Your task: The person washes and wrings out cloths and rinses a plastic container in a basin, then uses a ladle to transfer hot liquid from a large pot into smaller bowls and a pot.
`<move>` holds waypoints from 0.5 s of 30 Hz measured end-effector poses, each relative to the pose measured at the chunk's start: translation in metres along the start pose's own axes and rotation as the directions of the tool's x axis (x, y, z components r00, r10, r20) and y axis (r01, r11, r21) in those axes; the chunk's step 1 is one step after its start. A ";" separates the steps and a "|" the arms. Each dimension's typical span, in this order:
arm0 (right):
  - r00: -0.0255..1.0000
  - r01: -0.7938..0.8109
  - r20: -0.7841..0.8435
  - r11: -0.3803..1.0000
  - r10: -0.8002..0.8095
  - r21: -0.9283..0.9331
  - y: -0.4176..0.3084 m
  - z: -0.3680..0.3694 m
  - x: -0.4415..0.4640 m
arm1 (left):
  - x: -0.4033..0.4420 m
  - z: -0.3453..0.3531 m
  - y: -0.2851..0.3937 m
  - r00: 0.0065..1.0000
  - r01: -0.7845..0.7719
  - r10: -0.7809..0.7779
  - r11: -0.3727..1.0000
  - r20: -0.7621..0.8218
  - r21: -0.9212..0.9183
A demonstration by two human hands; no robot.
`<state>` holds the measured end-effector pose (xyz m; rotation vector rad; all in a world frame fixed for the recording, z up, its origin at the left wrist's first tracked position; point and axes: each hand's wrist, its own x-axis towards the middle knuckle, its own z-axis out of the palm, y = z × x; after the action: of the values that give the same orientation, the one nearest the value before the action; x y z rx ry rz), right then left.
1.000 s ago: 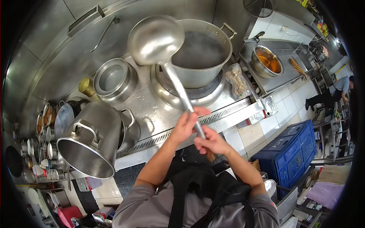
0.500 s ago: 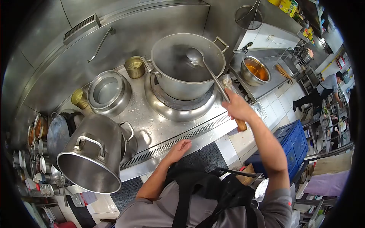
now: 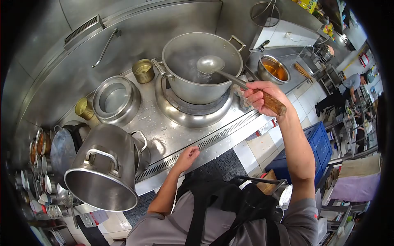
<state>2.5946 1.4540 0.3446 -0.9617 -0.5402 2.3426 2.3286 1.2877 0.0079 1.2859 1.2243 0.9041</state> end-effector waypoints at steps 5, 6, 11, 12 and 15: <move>0.995 0.074 -0.055 0.991 -0.080 -0.112 0.003 -0.002 -0.016 | 0.001 0.002 -0.007 0.998 0.012 -0.017 0.997 0.059 0.080; 0.994 0.081 -0.059 0.991 -0.088 -0.108 0.004 0.000 -0.019 | 0.003 0.003 -0.004 0.997 0.011 -0.017 0.996 0.077 0.090; 0.992 0.120 -0.042 0.991 -0.123 -0.052 0.002 -0.002 -0.029 | 0.013 0.012 0.007 0.995 -0.023 0.015 0.996 0.094 0.087; 0.990 0.130 -0.043 0.990 -0.132 -0.051 0.000 -0.003 -0.032 | 0.014 0.013 0.008 0.995 -0.034 0.025 0.996 0.096 0.086; 0.990 0.118 0.062 0.986 -0.126 0.120 -0.005 -0.005 -0.044 | 0.018 0.018 0.009 0.993 -0.059 0.049 0.994 0.107 0.093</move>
<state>2.6263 1.4315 0.3668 -0.7751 -0.4701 2.2772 2.3502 1.3024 0.0118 1.4312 1.1669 0.8138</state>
